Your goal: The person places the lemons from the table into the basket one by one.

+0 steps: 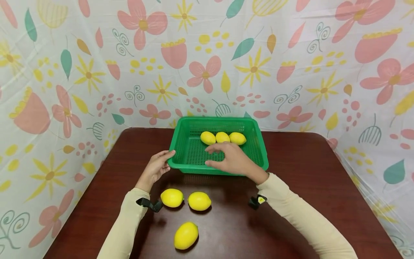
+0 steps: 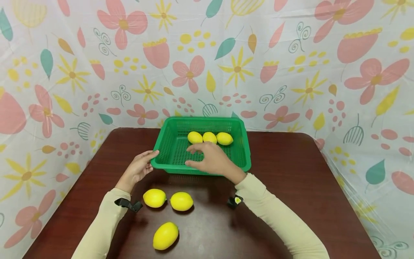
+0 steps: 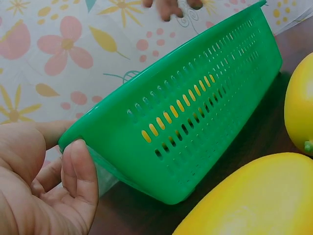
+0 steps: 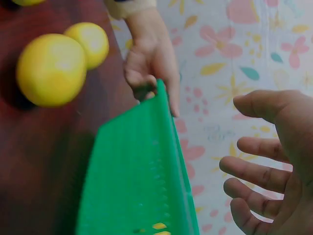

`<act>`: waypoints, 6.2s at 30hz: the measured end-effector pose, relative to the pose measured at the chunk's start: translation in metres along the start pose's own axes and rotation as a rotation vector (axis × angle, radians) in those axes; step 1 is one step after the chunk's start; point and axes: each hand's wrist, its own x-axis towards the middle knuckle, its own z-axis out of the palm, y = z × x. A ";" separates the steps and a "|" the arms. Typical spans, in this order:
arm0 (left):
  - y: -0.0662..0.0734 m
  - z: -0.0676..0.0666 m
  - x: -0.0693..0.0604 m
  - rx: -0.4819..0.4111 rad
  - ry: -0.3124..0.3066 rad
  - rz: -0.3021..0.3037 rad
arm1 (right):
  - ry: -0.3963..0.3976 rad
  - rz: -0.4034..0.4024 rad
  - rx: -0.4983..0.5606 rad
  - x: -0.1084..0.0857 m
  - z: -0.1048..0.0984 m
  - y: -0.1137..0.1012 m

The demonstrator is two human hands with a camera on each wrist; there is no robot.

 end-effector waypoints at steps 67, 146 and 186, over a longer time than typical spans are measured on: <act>0.000 0.001 -0.001 -0.015 -0.002 -0.018 | -0.159 -0.070 -0.254 -0.072 0.113 -0.017; 0.002 0.001 -0.001 -0.043 -0.016 -0.014 | -0.523 0.378 -0.222 0.052 -0.058 0.118; 0.001 0.001 -0.001 -0.060 -0.010 -0.002 | -0.550 0.516 -0.413 0.054 -0.057 0.108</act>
